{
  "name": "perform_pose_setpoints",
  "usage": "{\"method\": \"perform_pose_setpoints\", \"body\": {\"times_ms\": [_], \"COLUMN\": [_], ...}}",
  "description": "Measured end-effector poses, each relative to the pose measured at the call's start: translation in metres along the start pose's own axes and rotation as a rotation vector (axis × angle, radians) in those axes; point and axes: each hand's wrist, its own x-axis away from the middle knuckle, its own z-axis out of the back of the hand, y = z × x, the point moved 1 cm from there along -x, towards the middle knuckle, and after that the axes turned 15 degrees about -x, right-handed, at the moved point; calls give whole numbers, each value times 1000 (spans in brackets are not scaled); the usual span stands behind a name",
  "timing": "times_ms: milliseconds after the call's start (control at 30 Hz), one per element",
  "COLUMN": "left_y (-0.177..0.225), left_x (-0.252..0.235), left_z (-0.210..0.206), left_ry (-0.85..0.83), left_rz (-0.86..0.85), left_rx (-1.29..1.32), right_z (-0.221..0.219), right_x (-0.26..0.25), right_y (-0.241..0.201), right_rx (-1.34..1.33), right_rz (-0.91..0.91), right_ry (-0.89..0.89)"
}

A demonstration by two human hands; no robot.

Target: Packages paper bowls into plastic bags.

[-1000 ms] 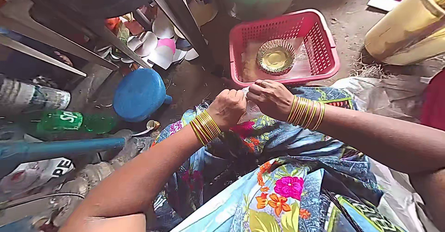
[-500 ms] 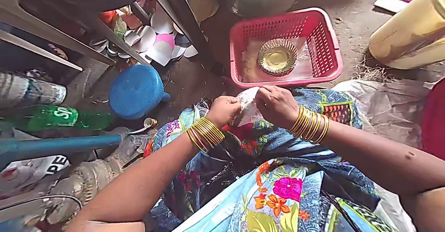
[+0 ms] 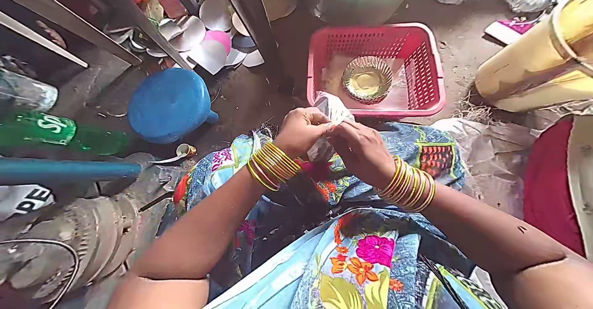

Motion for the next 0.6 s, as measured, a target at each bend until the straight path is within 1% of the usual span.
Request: {"method": "perform_pose_setpoints", "body": {"times_ms": [100, 167, 233, 300, 367, 467, 533, 600], "left_y": [-16, -23, -29, -29, -26, -23, -25, -28], "left_x": [16, 20, 23, 27, 31, 36, 39, 40], "left_z": [-11, -14, -13, -12, -14, -24, -34, -39], "left_ry": [51, 82, 108, 146, 222, 393, 501, 552], "left_rz": [-39, -151, -307, -417, -495, -606, -639, -606], "left_rx": [123, 162, 109, 6, -152, -376, -405, -299], "right_z": [-3, 1, 4, 4, 2, 2, 3, 6], "right_x": [5, 3, 1, -1, -2, -4, -3, -1], "right_y": [7, 8, 4, -1, -5, -8, -8, -8], "right_rx": [-307, -496, -683, -765, -778, -746, -736, -744], "right_rz": [-266, -428, -576, -675, -724, -747, -729, -636], "right_ry": [-9, -9, 1, 13, 30, 52, 36, 21]}}
